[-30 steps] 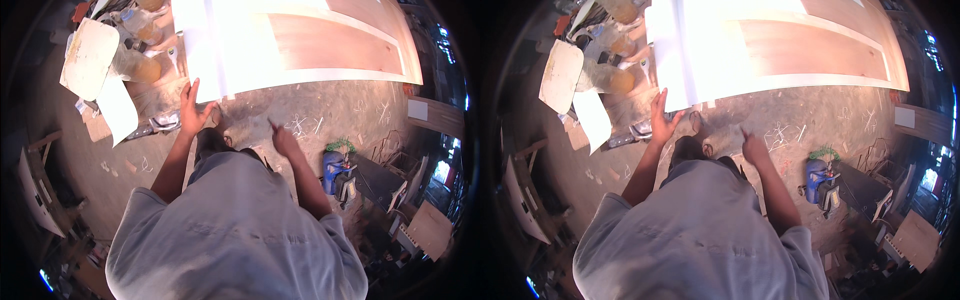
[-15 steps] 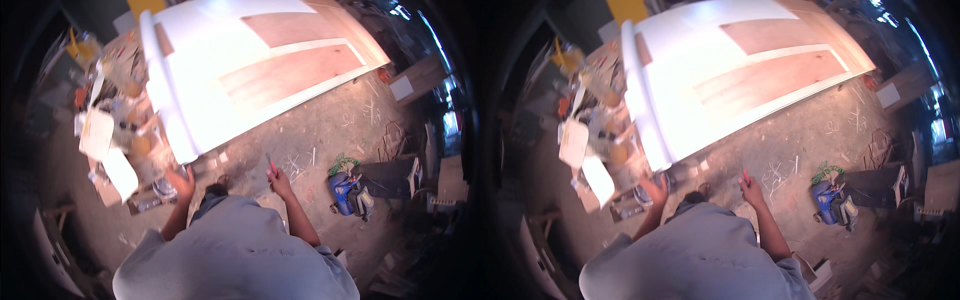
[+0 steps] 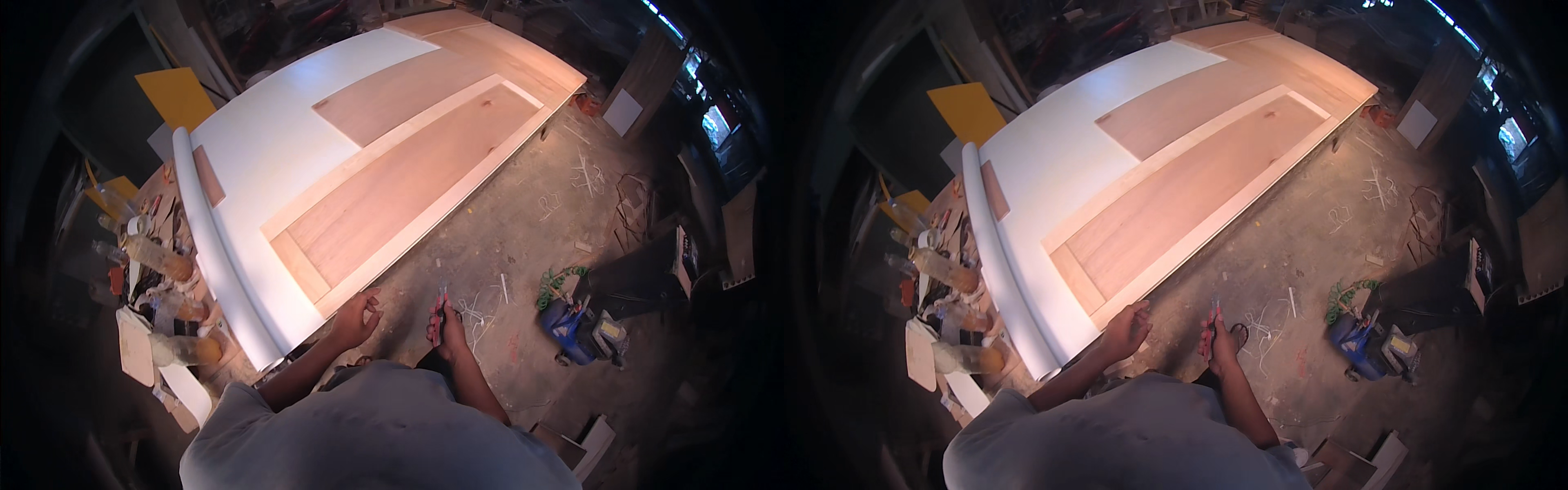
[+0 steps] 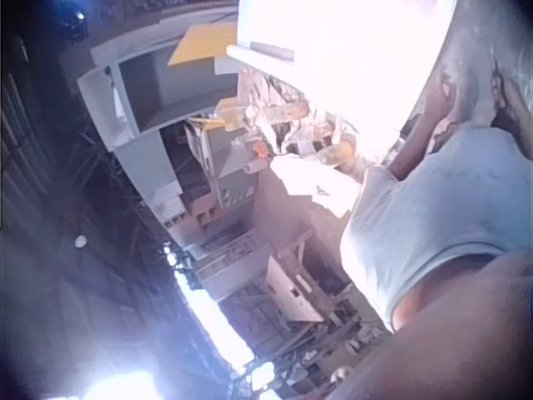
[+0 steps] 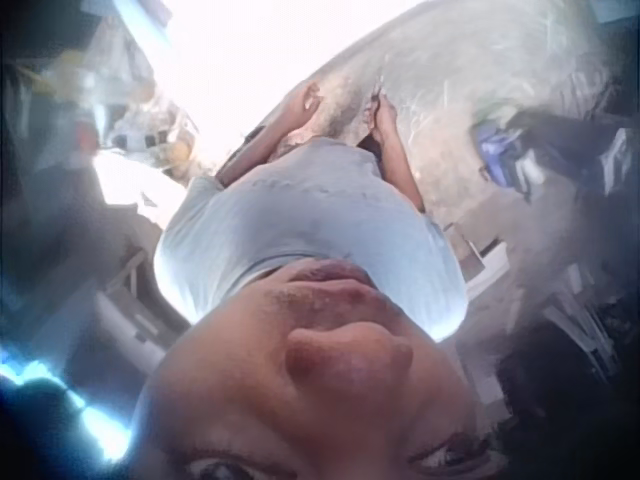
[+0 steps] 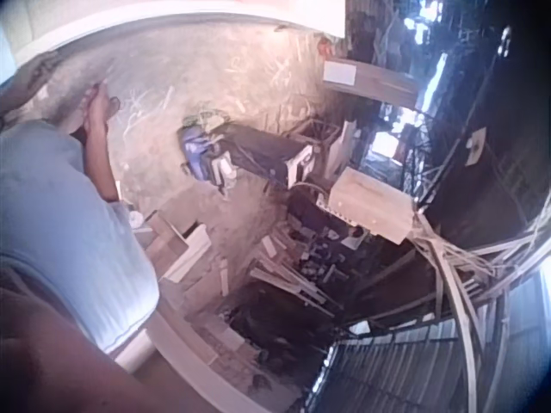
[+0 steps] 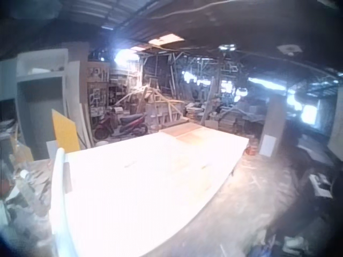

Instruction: The person uses a utility knife to cut pieces of wood veneer on a large work surface, pressing the blade along the edges and then separating the cut strips.

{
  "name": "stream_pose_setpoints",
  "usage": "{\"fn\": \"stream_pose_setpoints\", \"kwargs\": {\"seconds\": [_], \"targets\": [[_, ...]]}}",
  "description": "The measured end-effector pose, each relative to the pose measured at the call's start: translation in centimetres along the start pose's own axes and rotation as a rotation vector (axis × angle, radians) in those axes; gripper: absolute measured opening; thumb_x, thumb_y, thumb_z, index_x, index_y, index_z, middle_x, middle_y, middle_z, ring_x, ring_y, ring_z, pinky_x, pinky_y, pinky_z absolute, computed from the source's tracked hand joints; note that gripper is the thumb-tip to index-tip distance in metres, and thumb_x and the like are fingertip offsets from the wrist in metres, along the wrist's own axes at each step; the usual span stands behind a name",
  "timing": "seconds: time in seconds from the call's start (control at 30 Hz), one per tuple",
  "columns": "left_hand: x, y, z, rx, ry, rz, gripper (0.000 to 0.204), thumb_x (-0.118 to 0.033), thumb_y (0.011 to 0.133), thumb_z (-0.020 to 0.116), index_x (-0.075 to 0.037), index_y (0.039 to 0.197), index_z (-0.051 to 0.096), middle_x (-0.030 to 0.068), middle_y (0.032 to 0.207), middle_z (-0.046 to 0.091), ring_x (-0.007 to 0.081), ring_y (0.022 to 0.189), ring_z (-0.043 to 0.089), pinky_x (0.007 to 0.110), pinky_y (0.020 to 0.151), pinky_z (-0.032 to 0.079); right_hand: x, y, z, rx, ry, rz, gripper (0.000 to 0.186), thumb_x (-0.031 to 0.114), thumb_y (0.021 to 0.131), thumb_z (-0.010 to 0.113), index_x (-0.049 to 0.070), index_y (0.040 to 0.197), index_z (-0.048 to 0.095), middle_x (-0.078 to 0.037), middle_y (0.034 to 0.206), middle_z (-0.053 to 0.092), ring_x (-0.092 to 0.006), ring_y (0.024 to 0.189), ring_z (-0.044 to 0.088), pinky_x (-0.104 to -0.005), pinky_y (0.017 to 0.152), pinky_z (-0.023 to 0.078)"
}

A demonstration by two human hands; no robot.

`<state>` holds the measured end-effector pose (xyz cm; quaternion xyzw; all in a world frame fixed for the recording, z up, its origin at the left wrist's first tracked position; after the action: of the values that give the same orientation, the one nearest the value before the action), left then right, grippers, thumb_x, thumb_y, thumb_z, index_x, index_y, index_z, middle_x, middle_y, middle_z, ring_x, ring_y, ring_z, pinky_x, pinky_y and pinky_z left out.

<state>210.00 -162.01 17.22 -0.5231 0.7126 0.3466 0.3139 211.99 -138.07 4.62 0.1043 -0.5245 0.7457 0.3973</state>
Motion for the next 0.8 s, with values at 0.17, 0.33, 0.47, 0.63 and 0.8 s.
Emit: {"fn": "stream_pose_setpoints", "kwargs": {"seconds": [0.17,0.33,0.47,0.63,0.8], "targets": [[-2.4,11.5,7.4,-0.037,0.020,0.022,0.055,-0.012,0.091,0.073,-0.005,0.140,0.050,0.0120,0.105,0.064,0.0231,0.090,0.067,0.037,0.081,0.055,9.7,3.9,-8.4,-0.002,0.165,-0.066,0.052,0.060,0.106,0.044,0.010,0.112,0.059,0.001,0.072,0.054,-0.0156,0.060,0.054,-0.0314,0.055,0.046],[-6.5,21.7,18.7,0.063,-0.078,-0.090,0.057,-0.015,0.091,0.073,-0.008,0.143,0.049,0.0125,0.109,0.064,0.0232,0.093,0.067,0.037,0.082,0.055,24.2,4.6,-20.8,-0.135,0.206,-0.166,0.048,0.057,0.106,0.047,0.011,0.111,0.059,0.000,0.076,0.056,-0.0153,0.064,0.056,-0.0313,0.058,0.047],[-12.4,30.3,25.5,0.179,-0.097,0.011,0.059,-0.017,0.091,0.074,-0.009,0.144,0.048,0.0134,0.115,0.063,0.0254,0.096,0.066,0.039,0.086,0.054,34.8,5.3,-31.1,-0.200,0.255,-0.250,0.044,0.055,0.105,0.050,0.012,0.109,0.060,0.002,0.078,0.058,-0.0137,0.064,0.056,-0.0309,0.058,0.048],[-11.6,40.0,29.8,0.212,-0.063,-0.070,0.055,-0.016,0.093,0.071,-0.008,0.143,0.049,0.0140,0.115,0.061,0.0250,0.096,0.066,0.039,0.084,0.054,45.7,9.0,-37.8,-0.283,0.345,-0.390,0.045,0.057,0.103,0.055,0.012,0.110,0.061,0.002,0.078,0.058,-0.0138,0.064,0.055,-0.0316,0.059,0.049],[-9.0,52.5,33.5,0.146,-0.042,-0.081,0.055,-0.017,0.093,0.071,-0.007,0.142,0.049,0.0146,0.114,0.061,0.0250,0.094,0.066,0.039,0.084,0.054,48.3,19.1,-41.7,-0.248,0.591,-0.277,0.045,0.058,0.102,0.055,0.014,0.104,0.062,0.003,0.076,0.059,-0.0139,0.065,0.056,-0.0310,0.061,0.048]]}}
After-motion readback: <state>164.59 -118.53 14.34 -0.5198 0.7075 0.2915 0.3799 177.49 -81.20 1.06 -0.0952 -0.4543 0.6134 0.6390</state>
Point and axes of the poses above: each hand's wrist, its own y-axis towards the middle knuckle, its own z-axis out of the palm, x = y × z, the point moved 9 cm from there along y, towards the middle knuckle
